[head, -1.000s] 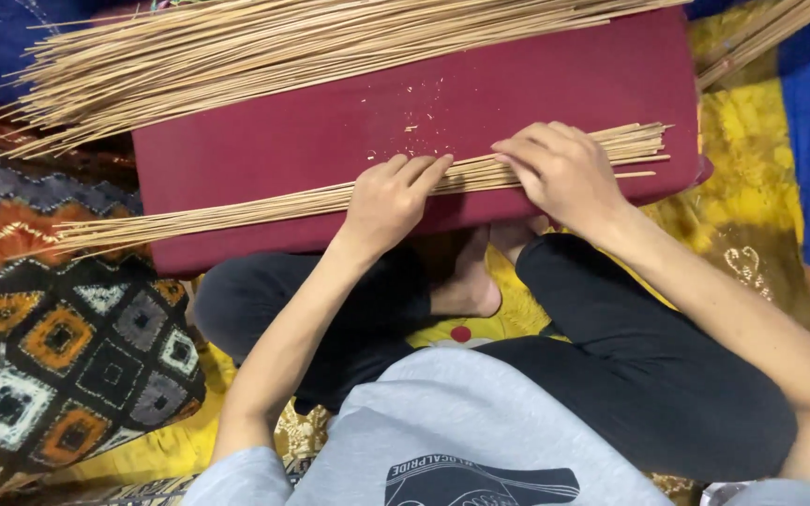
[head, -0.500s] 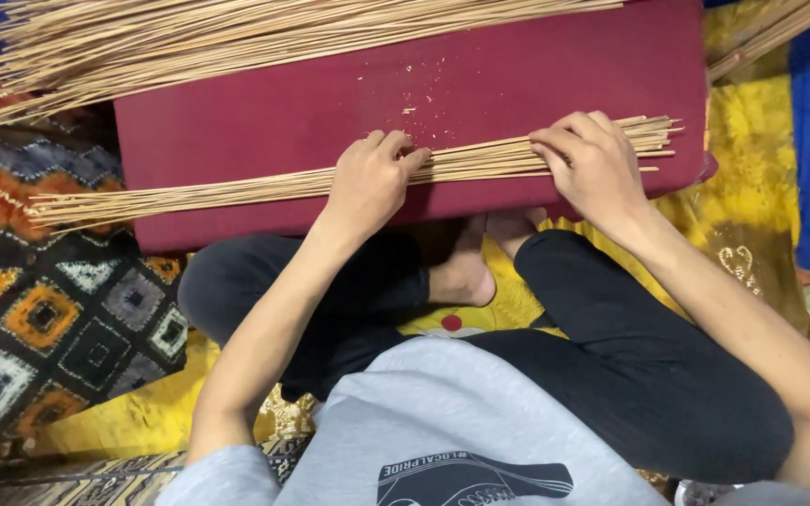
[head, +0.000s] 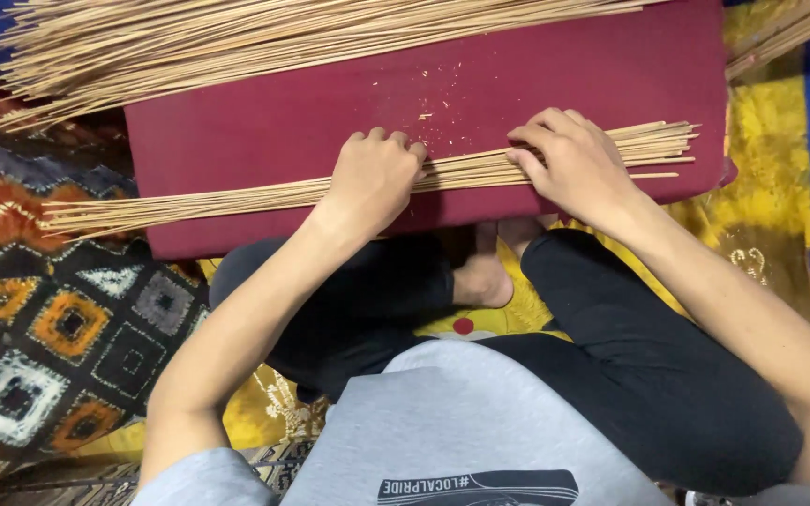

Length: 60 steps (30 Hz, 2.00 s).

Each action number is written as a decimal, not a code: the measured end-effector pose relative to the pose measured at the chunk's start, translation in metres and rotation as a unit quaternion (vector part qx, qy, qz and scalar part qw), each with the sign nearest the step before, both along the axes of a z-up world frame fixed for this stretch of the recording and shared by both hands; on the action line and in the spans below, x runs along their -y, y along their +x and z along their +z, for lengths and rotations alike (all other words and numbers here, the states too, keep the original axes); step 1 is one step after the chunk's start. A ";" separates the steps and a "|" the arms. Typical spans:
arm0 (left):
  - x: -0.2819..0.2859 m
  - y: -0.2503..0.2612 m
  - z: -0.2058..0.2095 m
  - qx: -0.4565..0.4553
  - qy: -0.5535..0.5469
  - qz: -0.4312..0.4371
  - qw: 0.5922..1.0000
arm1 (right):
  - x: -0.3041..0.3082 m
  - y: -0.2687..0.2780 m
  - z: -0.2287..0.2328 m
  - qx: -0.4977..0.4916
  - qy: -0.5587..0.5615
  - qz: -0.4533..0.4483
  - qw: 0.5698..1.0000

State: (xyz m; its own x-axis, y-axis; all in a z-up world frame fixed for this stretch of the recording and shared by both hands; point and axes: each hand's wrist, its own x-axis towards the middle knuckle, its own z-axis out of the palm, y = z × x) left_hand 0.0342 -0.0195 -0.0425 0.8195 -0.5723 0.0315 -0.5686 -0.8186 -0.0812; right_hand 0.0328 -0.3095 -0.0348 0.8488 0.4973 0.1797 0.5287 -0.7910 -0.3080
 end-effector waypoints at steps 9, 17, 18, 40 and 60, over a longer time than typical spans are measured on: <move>-0.034 0.069 -0.001 0.160 -0.122 0.027 0.979 | -0.037 0.060 0.002 0.037 -0.019 0.066 0.997; -0.036 0.096 -0.036 0.166 -0.153 0.049 0.973 | -0.065 0.113 -0.024 0.148 -0.025 0.079 0.986; -0.037 0.093 -0.040 0.122 -0.167 0.052 0.977 | -0.068 0.113 -0.029 0.152 -0.023 0.069 0.986; -0.040 0.102 -0.049 0.141 -0.140 0.067 0.978 | -0.071 0.117 -0.036 0.152 0.007 0.046 0.987; -0.026 0.084 0.013 0.149 -0.264 -0.063 0.951 | -0.092 0.091 0.004 0.182 0.071 0.107 0.975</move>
